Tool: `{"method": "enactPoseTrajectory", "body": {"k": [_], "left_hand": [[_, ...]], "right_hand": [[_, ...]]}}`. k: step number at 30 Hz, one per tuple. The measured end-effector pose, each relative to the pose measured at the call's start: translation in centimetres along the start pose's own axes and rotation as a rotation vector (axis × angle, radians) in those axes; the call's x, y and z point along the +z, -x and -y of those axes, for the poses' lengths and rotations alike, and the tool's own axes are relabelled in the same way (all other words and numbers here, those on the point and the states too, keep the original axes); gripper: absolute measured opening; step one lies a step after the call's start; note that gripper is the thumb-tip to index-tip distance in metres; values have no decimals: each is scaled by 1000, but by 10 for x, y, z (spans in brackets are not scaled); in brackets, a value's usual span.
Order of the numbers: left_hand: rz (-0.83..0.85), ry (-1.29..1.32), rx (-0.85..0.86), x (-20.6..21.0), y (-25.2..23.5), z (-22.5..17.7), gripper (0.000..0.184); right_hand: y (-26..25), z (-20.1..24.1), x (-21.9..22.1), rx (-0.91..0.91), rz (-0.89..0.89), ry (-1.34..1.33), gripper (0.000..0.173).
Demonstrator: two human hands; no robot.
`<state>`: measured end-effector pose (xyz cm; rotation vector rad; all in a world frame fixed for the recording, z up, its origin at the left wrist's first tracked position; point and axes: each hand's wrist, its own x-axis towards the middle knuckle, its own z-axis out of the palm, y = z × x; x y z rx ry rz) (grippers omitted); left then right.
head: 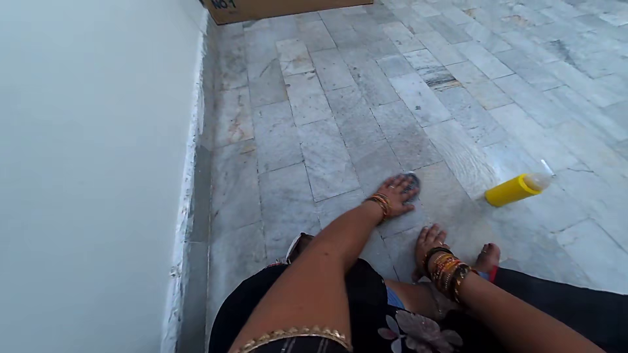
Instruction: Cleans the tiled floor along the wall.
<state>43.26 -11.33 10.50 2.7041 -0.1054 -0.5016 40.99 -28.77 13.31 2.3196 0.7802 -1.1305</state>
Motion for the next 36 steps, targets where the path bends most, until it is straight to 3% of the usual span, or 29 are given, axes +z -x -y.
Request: {"method": "enactPoseTrajectory", "body": {"k": [4, 7, 9, 10, 12, 13, 17, 20, 24, 30, 36], "left_hand": [[-41, -44, -269, -24, 98, 105, 67], [-59, -38, -569, -23, 219, 167, 70], [-51, -1, -806, -4, 303, 180, 72], [-94, 7, -868, 15, 338, 183, 74], [-285, -16, -867, 62, 377, 184, 77], [-369, -30, -852, 79, 381, 182, 80], [-408, -74, -853, 107, 378, 172, 84], [-339, -115, -709, 95, 356, 172, 81], [-86, -123, -526, 54, 299, 153, 71], [-33, -200, -209, 28, 207, 126, 81], [108, -213, 75, 16, 126, 75, 79]], "right_hand": [[-26, -2, 15, 23, -34, 30, 128], [-9, 7, -1, 114, 24, -73, 120], [0, 11, -7, 146, 27, -114, 107], [2, 10, -8, 138, 30, -118, 111], [8, 6, -12, 91, 51, -66, 127], [12, 4, -15, 47, 61, -15, 124], [-1, 8, -6, 100, 46, -55, 142], [-4, 9, -8, 121, 29, -58, 140], [0, 9, -10, 109, 40, -33, 144], [-5, 12, -10, 130, 52, -65, 142], [-7, 16, -12, 169, 31, -64, 141]]}}
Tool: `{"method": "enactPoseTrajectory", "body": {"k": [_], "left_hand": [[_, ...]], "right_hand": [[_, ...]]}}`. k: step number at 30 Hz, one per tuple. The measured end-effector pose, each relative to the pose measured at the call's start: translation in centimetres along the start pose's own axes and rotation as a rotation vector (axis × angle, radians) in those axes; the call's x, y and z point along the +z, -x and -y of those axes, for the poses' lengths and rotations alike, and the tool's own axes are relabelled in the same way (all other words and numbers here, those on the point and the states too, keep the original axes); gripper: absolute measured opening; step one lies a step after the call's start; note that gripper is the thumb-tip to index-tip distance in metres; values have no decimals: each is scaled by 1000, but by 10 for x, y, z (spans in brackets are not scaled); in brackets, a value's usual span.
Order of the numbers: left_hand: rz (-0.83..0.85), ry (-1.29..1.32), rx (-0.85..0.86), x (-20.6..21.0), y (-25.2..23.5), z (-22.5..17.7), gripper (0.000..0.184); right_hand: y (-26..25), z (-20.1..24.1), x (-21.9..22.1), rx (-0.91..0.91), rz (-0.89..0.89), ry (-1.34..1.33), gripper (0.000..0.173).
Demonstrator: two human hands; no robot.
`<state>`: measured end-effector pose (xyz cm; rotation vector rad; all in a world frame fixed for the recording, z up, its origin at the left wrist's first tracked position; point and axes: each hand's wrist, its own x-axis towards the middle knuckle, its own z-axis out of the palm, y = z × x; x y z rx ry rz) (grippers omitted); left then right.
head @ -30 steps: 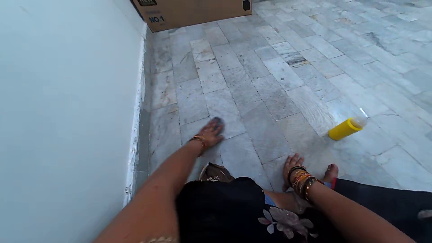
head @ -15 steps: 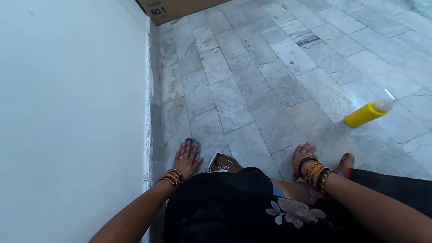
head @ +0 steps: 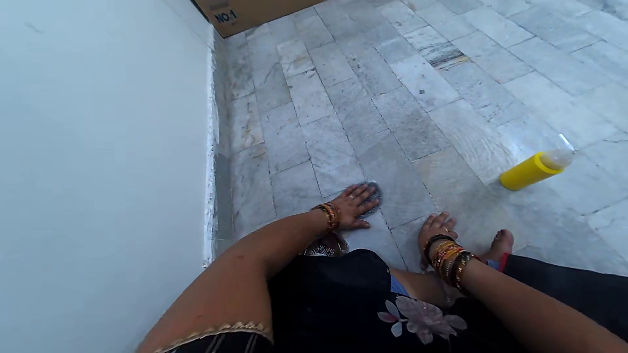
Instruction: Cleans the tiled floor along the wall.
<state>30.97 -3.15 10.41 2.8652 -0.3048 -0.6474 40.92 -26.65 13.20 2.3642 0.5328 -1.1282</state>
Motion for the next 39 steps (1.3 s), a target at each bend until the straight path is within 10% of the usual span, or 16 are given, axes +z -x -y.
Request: {"method": "enactPoseTrajectory", "body": {"k": [8, 23, 29, 39], "left_hand": [[30, 170, 118, -17, -29, -20, 48], [-348, 457, -457, 88, 265, 47, 22], [-214, 488, -470, 44, 187, 47, 16], [-66, 370, -132, -74, -95, 28, 25]], "right_hand": [[6, -8, 0, -20, -48, -42, 139], [3, -10, 0, -49, -10, 1, 138], [2, 0, -4, 7, 24, 18, 142], [1, 3, -4, 31, 19, -31, 133]]}}
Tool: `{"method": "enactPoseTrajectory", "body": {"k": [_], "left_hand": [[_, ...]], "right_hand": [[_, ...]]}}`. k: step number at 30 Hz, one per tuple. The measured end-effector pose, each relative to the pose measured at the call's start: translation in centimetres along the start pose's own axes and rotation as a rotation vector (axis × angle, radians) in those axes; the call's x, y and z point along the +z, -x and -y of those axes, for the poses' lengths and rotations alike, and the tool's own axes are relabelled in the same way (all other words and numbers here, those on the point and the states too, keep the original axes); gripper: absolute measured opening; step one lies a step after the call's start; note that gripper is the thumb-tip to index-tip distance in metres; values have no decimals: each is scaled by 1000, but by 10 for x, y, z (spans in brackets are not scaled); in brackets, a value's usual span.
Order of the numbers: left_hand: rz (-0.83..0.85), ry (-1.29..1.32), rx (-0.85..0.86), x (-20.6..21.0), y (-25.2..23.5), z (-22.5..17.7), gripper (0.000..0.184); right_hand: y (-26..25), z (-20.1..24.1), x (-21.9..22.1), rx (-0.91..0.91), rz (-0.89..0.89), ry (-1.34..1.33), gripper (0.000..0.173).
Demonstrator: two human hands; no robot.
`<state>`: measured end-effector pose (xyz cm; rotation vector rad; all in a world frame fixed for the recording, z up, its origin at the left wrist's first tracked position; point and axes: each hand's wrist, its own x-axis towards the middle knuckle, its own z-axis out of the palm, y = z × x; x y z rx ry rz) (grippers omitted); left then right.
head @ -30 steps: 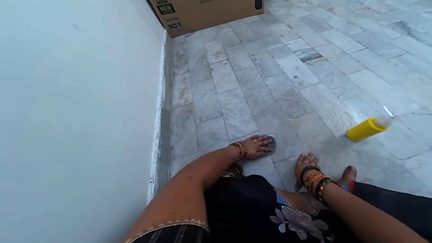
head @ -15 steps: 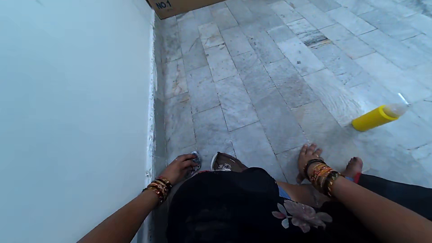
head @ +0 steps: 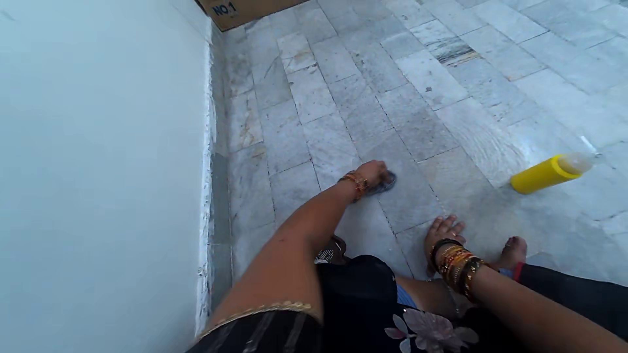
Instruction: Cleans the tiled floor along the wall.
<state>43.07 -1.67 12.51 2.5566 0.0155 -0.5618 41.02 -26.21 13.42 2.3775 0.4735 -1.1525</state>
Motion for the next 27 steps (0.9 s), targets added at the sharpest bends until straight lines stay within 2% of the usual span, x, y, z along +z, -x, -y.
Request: {"method": "enactPoseTrajectory", "body": {"k": [2, 5, 6, 7, 9, 11, 14, 16, 18, 19, 20, 22, 24, 27], "left_hand": [[-41, -29, -44, -7, -41, -26, 28], [-129, -32, -113, 3, -73, -63, 31], [-176, -24, -115, 15, -73, -73, 32], [-218, -10, -98, 30, -69, -79, 37], [-260, -23, -82, 57, -47, -79, 45], [-317, -21, -161, 67, -21, -64, 47], [-369, -4, -424, 53, 28, -20, 50], [-454, -19, -680, 41, 73, 13, 53], [-456, 28, -968, 29, 122, 33, 59], [-430, 77, -1085, 24, 139, 38, 65], [-423, 143, -1184, 20, 147, 44, 68], [-481, 220, -1306, 21, 142, 54, 68], [-521, 196, -1228, 32, 118, 53, 71], [-420, 5, -812, 50, 66, 13, 68]], "right_hand": [[-4, 2, 4, 11, -9, 2, 134], [-27, -1, 20, 23, -108, 13, 117], [-26, -2, 17, 37, -100, -3, 108], [-22, -1, 14, 44, -81, -17, 106], [-41, 1, 29, 53, -165, 108, 93], [-56, 1, 35, 51, -226, 106, 98], [-9, -13, 13, -51, -108, -77, 131], [6, -29, 9, -154, -113, -66, 137], [17, -53, 7, -291, -62, -7, 121], [27, -68, 1, -384, -7, -9, 106], [41, -85, -8, -495, 46, -23, 89], [78, -117, -23, -706, 113, -109, 74], [108, -147, -27, -857, 0, -150, 70], [113, -182, -19, -848, -147, -220, 71]]}}
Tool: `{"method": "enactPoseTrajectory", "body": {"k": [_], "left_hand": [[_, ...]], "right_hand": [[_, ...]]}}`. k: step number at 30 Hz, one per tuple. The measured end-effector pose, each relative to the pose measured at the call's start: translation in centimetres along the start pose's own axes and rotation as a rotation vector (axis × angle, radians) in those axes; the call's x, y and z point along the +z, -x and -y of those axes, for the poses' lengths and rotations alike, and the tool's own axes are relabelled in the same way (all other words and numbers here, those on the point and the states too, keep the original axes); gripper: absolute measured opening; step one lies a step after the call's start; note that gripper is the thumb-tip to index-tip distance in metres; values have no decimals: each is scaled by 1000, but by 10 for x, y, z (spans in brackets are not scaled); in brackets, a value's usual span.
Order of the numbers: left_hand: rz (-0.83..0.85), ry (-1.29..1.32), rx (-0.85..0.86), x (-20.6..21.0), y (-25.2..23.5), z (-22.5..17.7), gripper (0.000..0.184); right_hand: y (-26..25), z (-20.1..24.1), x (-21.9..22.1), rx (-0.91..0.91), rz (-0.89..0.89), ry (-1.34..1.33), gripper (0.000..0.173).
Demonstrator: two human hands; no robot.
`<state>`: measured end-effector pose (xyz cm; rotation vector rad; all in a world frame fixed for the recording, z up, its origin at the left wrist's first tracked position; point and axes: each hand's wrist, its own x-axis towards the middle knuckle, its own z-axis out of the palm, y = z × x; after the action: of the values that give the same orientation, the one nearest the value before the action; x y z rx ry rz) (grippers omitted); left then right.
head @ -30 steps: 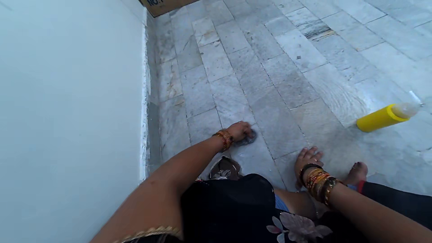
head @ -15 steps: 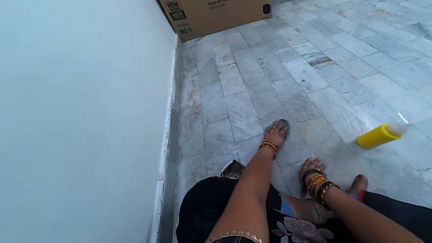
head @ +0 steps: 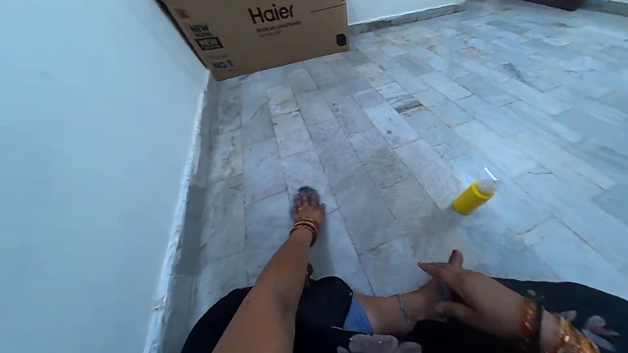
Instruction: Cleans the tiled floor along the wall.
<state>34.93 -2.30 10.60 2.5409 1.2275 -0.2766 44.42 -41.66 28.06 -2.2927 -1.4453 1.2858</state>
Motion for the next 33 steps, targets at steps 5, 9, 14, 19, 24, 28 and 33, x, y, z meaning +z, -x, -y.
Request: {"method": "enactPoseTrajectory", "body": {"k": [5, 9, 14, 19, 24, 28, 33], "left_hand": [[221, -102, 685, 56, 61, -130, 65], [427, -97, 941, 72, 91, -196, 55], [118, 6, 848, 59, 17, -168, 48], [-115, 4, 315, -4, -69, -22, 50], [-172, 40, -135, -40, -69, 114, 57], [-170, 27, -25, -31, -79, 73, 56], [-77, 35, 524, 23, -67, -75, 50]], "right_hand": [[-13, 3, -6, 201, 162, 143, 75], [-22, 16, 13, -146, 142, 19, 64], [-32, 4, 21, 10, 325, 103, 68], [-33, -4, 11, 35, 253, 80, 67], [-40, 2, 17, -39, 267, 38, 64], [-45, 7, 18, -53, 309, 39, 63], [-47, 8, 20, -28, 303, 54, 64]]}}
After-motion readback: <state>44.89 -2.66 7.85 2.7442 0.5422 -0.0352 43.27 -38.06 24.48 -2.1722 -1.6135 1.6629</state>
